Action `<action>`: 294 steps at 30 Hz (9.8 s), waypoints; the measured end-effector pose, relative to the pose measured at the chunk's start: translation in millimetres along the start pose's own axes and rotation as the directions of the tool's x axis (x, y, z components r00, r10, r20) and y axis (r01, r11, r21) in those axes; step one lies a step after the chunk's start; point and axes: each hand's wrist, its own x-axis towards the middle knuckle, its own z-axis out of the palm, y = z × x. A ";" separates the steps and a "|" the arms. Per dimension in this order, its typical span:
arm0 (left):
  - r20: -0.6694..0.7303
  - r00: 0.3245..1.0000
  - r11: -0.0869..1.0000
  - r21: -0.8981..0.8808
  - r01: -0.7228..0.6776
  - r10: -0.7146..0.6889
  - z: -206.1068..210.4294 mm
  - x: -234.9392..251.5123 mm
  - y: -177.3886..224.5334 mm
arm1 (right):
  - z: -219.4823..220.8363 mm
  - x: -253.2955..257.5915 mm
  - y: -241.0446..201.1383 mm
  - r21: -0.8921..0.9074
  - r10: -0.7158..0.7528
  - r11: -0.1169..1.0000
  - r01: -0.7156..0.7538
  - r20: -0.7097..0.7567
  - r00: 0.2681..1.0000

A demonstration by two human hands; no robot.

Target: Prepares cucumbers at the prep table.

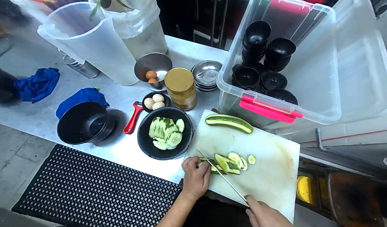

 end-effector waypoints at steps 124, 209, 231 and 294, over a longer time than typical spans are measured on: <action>0.085 0.990 0.980 -0.156 0.125 -0.113 -17.5 -8.8 -12.6 | -9.3 6.1 13.8 -0.090 -0.084 0.992 0.085 0.018 0.996; 0.031 0.991 0.940 -0.316 0.131 -0.127 -12.2 -11.8 -10.8 | 8.8 16.4 17.2 -0.051 -0.022 0.998 0.026 0.077 0.997; 0.017 0.988 0.936 -0.316 0.153 -0.155 -7.5 -11.2 -10.4 | 11.8 37.3 7.6 -0.093 0.015 0.996 -0.010 0.060 0.998; 0.774 0.633 0.992 -0.093 0.082 0.020 46.8 47.6 164.7 | 77.3 -12.5 201.6 0.486 0.274 0.871 -0.078 -0.347 0.897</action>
